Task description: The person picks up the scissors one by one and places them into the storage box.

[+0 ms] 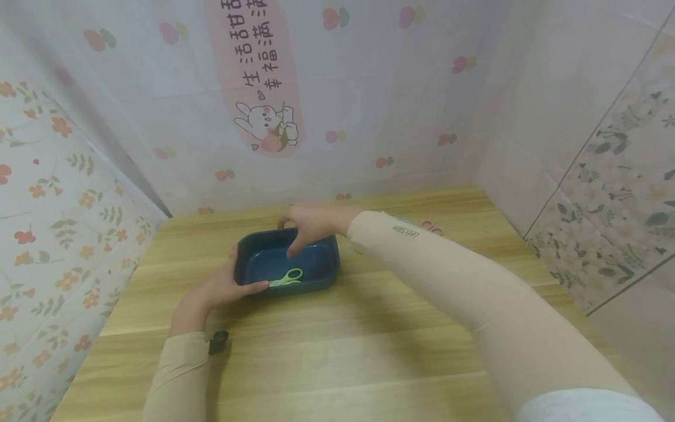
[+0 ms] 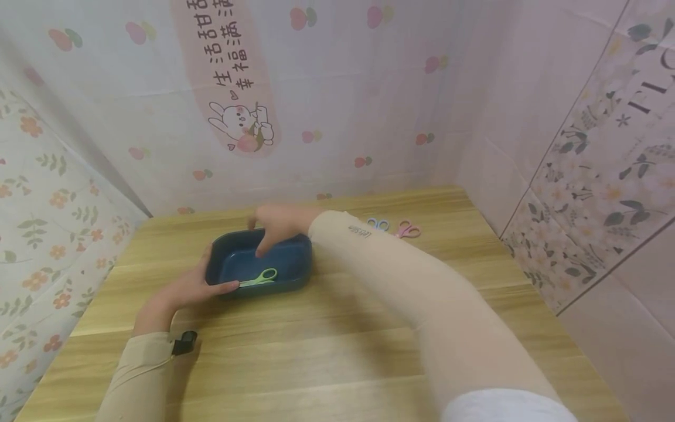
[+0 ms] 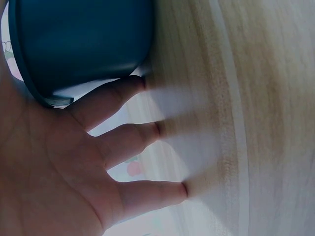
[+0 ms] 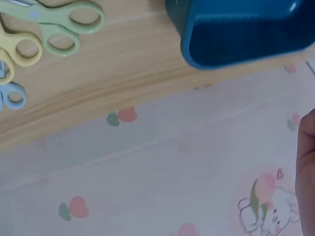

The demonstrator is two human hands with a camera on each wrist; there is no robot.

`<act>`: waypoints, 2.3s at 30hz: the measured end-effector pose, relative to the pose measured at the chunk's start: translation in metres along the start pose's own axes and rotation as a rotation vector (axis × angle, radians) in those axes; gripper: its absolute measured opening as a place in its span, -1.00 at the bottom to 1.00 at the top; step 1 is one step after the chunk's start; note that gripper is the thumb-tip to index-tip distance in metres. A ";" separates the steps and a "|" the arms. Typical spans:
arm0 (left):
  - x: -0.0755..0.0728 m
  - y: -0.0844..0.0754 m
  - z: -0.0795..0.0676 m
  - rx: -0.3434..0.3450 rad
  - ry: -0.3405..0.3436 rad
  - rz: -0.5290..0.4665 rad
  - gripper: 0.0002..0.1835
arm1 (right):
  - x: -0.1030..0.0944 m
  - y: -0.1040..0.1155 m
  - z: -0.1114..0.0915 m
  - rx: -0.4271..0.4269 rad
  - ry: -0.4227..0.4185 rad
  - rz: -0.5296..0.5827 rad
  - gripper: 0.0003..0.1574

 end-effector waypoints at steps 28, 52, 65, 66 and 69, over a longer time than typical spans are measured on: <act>0.002 0.004 0.000 -0.027 -0.003 0.002 0.56 | -0.077 -0.066 -0.085 0.062 -0.240 0.321 -0.04; 0.002 0.003 0.000 -0.022 -0.006 -0.003 0.54 | -0.059 -0.186 -0.154 0.247 -0.335 0.349 0.02; 0.000 0.003 0.000 -0.021 -0.002 -0.006 0.56 | -0.026 -0.235 -0.194 0.345 -0.315 0.411 0.00; 0.000 0.003 0.001 -0.019 -0.002 -0.004 0.56 | -0.023 -0.237 -0.197 0.354 -0.308 0.413 0.00; 0.000 0.003 0.000 -0.020 0.001 0.001 0.56 | -0.014 -0.240 -0.201 0.354 -0.275 0.452 -0.01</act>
Point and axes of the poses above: each hand's wrist, its own z-axis towards the middle knuckle, its own x-axis out of the palm, y = z × x, the point moved 4 cm from there along z, towards the middle knuckle, and after that the axes turned 12 degrees about z, right-handed, at the moved point
